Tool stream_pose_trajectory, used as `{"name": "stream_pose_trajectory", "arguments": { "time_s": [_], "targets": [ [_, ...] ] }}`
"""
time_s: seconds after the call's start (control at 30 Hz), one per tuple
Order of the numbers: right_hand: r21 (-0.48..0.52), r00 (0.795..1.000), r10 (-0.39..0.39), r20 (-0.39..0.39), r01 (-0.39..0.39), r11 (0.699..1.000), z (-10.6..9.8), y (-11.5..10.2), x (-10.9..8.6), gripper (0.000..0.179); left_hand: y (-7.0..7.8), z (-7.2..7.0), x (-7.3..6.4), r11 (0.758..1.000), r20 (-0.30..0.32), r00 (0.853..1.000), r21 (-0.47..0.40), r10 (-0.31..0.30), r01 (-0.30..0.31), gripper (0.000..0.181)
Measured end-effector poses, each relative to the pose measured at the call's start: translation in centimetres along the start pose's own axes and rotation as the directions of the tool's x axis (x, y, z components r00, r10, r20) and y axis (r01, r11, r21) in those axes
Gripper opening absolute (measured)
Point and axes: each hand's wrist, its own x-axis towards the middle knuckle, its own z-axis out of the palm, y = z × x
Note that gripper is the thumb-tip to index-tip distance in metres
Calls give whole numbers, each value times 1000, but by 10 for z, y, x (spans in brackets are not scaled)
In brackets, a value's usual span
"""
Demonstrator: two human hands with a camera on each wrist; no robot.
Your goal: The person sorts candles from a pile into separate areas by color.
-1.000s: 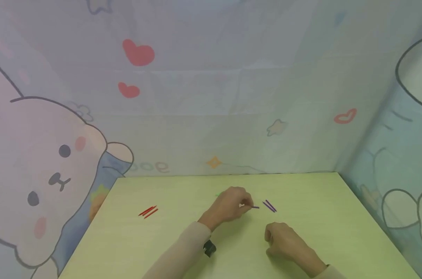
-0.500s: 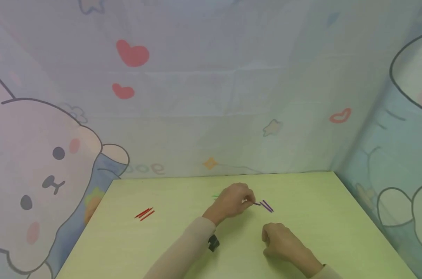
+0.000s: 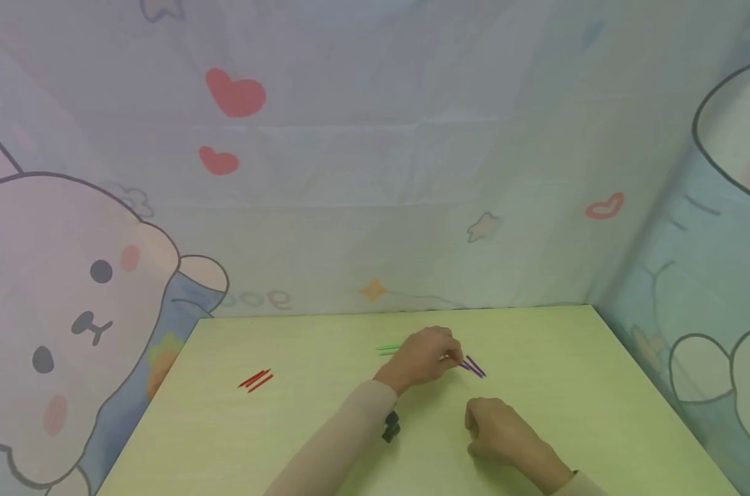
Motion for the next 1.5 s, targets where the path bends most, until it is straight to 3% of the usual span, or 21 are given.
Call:
{"name": "stream_pose_trajectory", "arguments": {
  "time_s": [0.53,1.23,1.5],
  "targets": [
    [20,1000,2,-13,-2,1000,1,3,-3,35,3,14,22,998,2,998,41,56,-56,4],
    [28,1000,-14,-6,14,1000,0,2,-1,32,6,26,36,996,33,998,66,62,-64,4],
    [43,1000,-27,-10,28,999,1,5,-1,34,8,28,34,997,34,998,66,49,-51,8]
  ]
}}
